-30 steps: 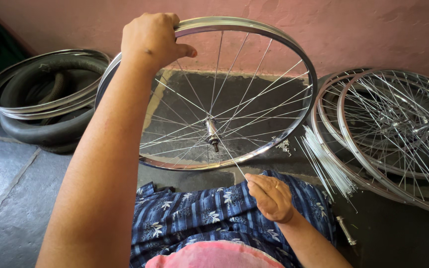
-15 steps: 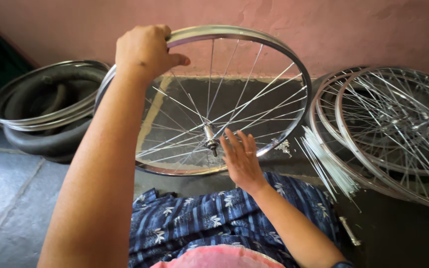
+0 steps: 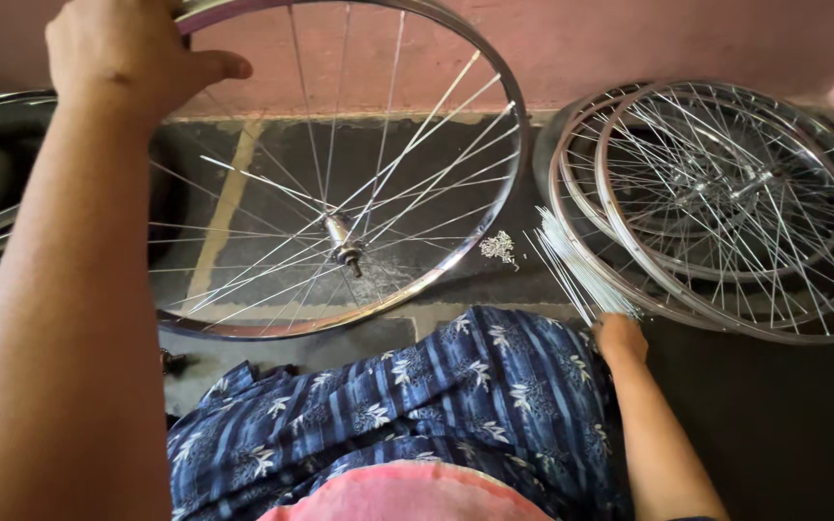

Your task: The person inserts bicycle spokes into the hub and rim, then secures them with nuts. They repeat this process for multiple spokes, occasionally rotating the wheel to access different sections.

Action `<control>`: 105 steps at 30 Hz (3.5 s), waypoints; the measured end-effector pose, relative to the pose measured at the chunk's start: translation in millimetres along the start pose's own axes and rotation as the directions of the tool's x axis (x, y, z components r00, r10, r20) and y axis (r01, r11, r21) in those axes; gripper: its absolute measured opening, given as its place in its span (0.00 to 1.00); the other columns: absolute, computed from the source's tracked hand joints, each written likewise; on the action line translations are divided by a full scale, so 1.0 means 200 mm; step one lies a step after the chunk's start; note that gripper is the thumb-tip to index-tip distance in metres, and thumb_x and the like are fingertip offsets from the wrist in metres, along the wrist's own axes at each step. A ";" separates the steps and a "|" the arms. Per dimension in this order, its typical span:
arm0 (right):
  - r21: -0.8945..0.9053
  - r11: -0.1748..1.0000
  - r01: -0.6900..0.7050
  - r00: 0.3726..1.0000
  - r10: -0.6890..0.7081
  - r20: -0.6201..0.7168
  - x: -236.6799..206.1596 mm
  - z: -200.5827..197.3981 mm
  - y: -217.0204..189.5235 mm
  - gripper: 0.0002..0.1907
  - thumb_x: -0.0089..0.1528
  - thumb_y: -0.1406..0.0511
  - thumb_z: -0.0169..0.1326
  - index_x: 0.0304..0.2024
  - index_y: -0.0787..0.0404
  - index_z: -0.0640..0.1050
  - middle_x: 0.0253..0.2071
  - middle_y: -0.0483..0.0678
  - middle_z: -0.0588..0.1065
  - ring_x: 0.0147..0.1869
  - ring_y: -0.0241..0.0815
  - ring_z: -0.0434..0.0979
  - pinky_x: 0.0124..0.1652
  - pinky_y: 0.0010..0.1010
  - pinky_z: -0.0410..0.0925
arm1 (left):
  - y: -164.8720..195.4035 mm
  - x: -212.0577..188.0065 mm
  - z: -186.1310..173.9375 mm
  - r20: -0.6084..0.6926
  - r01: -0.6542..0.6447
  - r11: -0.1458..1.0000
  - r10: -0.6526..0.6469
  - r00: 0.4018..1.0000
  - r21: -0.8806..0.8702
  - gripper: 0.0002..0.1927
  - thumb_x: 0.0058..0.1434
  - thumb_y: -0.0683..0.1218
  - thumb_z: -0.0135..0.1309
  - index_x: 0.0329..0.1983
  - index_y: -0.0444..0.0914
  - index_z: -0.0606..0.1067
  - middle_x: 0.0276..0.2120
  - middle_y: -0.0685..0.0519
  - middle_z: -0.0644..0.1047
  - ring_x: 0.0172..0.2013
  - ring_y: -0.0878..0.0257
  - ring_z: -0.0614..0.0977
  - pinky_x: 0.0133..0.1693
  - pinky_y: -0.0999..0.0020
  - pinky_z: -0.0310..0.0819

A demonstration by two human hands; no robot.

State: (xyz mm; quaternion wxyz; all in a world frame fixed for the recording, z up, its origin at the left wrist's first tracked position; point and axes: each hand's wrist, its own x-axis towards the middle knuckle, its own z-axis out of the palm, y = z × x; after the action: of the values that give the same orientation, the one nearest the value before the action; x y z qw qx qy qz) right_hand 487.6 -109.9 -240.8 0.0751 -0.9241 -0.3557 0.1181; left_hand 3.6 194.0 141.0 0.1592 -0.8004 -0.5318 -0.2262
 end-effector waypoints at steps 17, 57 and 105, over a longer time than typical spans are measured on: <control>-0.050 0.999 -0.012 0.971 0.000 -0.241 -0.09 0.07 0.12 0.12 0.68 0.61 0.48 0.47 0.57 0.80 0.55 0.53 0.78 0.58 0.58 0.79 0.51 0.52 0.74 | 0.07 -0.01 -0.03 -0.001 -0.032 0.999 0.032 1.000 0.006 0.32 0.47 0.71 0.72 0.37 0.42 0.82 0.30 0.49 0.81 0.31 0.47 0.81 0.34 0.50 0.74; -0.172 -0.138 0.975 -0.220 -0.635 -0.741 -0.93 -0.41 -0.94 0.14 0.60 0.73 0.62 0.46 0.67 0.74 0.43 0.58 0.79 0.47 0.53 0.84 0.45 0.36 0.79 | 0.16 -0.12 -0.07 -0.003 0.068 0.996 -0.068 0.998 -0.059 0.29 0.45 0.67 0.73 0.36 0.41 0.82 0.29 0.48 0.81 0.36 0.49 0.82 0.38 0.51 0.75; -0.026 0.365 0.931 0.302 -0.806 -0.509 -0.64 -0.16 -1.34 0.33 0.62 0.67 0.57 0.71 0.62 0.68 0.29 0.47 0.77 0.31 0.47 0.78 0.33 0.40 0.71 | 0.26 -0.09 -0.09 -0.001 0.030 0.999 -0.030 1.000 -0.046 0.28 0.45 0.65 0.73 0.38 0.42 0.81 0.32 0.46 0.82 0.37 0.46 0.83 0.38 0.50 0.76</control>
State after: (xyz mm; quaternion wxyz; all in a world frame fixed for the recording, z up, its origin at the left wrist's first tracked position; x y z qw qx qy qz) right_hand 232.8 -0.4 -129.1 0.3323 -0.5566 -0.7541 -0.1059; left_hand 41.5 151.0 145.1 0.1380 -0.7957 -0.5381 -0.2414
